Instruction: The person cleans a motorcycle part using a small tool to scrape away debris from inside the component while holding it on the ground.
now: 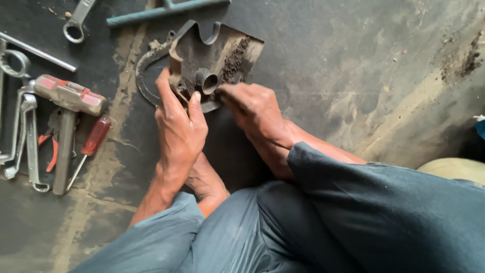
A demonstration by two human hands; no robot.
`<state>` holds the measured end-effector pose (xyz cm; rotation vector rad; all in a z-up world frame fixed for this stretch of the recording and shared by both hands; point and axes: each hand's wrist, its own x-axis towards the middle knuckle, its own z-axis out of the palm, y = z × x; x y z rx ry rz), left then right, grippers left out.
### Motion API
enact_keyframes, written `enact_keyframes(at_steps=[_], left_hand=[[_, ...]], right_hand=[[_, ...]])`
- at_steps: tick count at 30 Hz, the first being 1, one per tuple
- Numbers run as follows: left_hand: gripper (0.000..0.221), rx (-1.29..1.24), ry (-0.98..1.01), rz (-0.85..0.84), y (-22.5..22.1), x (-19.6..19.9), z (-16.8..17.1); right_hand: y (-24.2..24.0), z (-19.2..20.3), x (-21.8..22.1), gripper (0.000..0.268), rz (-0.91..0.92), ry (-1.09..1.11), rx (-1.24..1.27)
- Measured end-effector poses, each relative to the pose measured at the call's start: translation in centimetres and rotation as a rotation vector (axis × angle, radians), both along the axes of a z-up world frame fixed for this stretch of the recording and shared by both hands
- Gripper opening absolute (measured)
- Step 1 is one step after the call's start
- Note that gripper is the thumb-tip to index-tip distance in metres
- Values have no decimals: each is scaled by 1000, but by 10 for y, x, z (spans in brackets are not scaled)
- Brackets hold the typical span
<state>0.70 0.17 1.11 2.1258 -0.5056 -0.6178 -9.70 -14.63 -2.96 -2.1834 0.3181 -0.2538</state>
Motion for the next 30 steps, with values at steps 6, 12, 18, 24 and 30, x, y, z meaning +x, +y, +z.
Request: enact_keyframes(at_steps=[6, 12, 18, 24, 30], left_hand=[[57, 18, -10, 11, -2, 0, 3], [58, -16, -56, -5, 0, 0, 3], [54, -66, -44, -2, 6, -3, -8], [52, -54, -34, -15, 7, -3, -7], [54, -30, -43, -10, 7, -3, -7]], right_hand=[[2, 2, 3, 16, -112, 40, -52], [-1, 4, 1, 14, -153, 47, -30], [-5, -10, -1, 14, 25, 61, 52], [-5, -8, 9, 17, 98, 187, 484], [-31, -11, 9, 12, 131, 147, -192]])
